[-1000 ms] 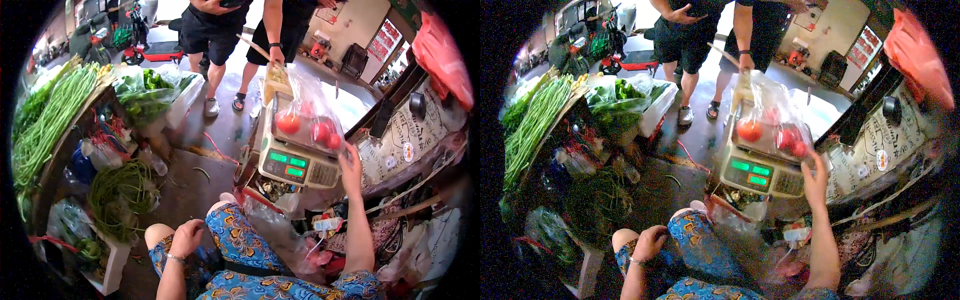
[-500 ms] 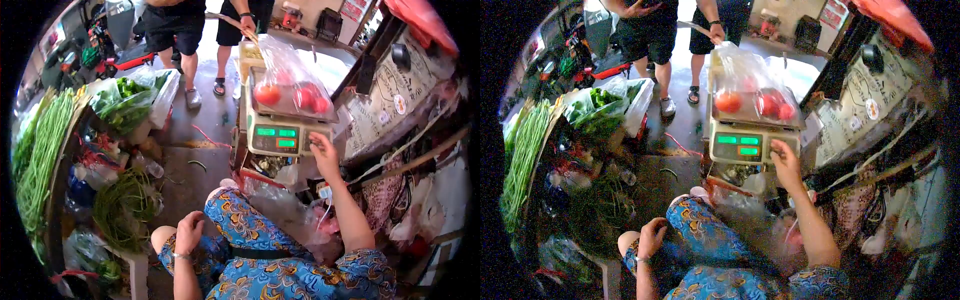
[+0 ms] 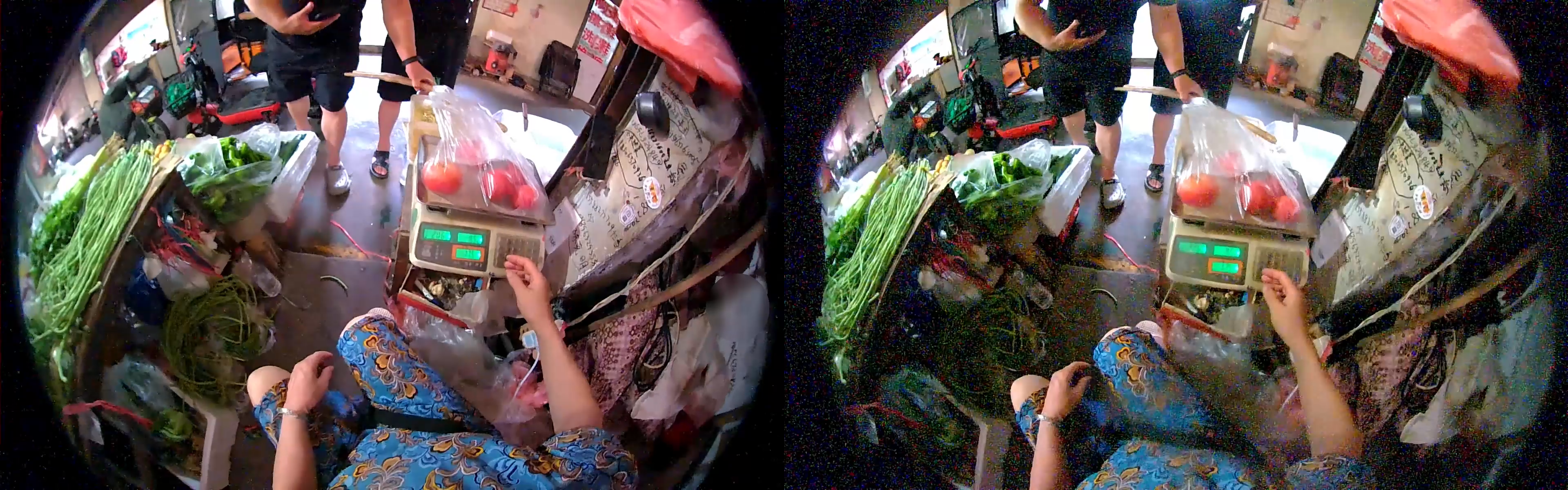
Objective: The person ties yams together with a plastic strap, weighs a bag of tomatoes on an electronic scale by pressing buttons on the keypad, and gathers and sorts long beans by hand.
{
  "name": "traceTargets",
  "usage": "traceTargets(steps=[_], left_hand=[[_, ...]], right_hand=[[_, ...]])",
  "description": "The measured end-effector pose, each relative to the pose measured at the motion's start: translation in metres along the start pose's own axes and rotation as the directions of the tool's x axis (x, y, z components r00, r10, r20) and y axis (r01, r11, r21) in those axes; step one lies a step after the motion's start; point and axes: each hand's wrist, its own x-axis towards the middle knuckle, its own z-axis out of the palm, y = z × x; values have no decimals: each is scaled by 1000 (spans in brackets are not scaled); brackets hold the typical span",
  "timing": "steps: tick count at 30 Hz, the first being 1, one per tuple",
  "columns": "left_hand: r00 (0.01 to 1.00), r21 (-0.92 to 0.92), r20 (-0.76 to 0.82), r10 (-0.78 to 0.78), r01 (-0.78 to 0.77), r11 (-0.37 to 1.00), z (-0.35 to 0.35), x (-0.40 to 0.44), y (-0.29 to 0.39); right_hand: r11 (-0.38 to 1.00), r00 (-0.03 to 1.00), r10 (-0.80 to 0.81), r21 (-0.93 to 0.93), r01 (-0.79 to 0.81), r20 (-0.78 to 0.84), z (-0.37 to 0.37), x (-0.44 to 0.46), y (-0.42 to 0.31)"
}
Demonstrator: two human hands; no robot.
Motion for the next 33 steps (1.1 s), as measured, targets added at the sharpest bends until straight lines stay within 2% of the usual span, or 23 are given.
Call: traceTargets(steps=[8,14,16,20,23,25,26,29,31,33], left_hand=[[999,72,40,16,-19,997,5,0,-2],[999,55,46,-8,6,998,7,-2,-6],[998,65,27,65,-67,996,7,-3,-3],[998,77,26,64,-66,995,6,-3,5],[995,156,47,88,-94,983,8,-3,-3],[974,225,-26,225,-214,951,11,-4,-7],[977,223,-6,214,-207,953,11,-5,-6],[992,129,48,114,-119,985,10,-3,-2],[990,132,48,133,-138,982,10,-2,-2],[987,137,44,155,-159,978,10,-1,-4]], right_hand=[[998,998,56,11,-55,-27,-6,-11,7],[994,998,53,93,-50,-27,-5,-19,19],[992,998,60,110,-56,-31,-4,-19,21],[992,998,50,117,-47,-26,-3,-19,23],[996,999,19,93,-15,-45,-1,-17,25],[992,998,28,122,-21,-49,1,-18,26],[989,998,17,146,-8,-59,1,-18,25],[997,997,38,72,-33,-70,-2,-18,20],[999,996,-22,41,26,-85,1,-16,22],[1000,998,11,-19,-13,-64,2,-14,18]])
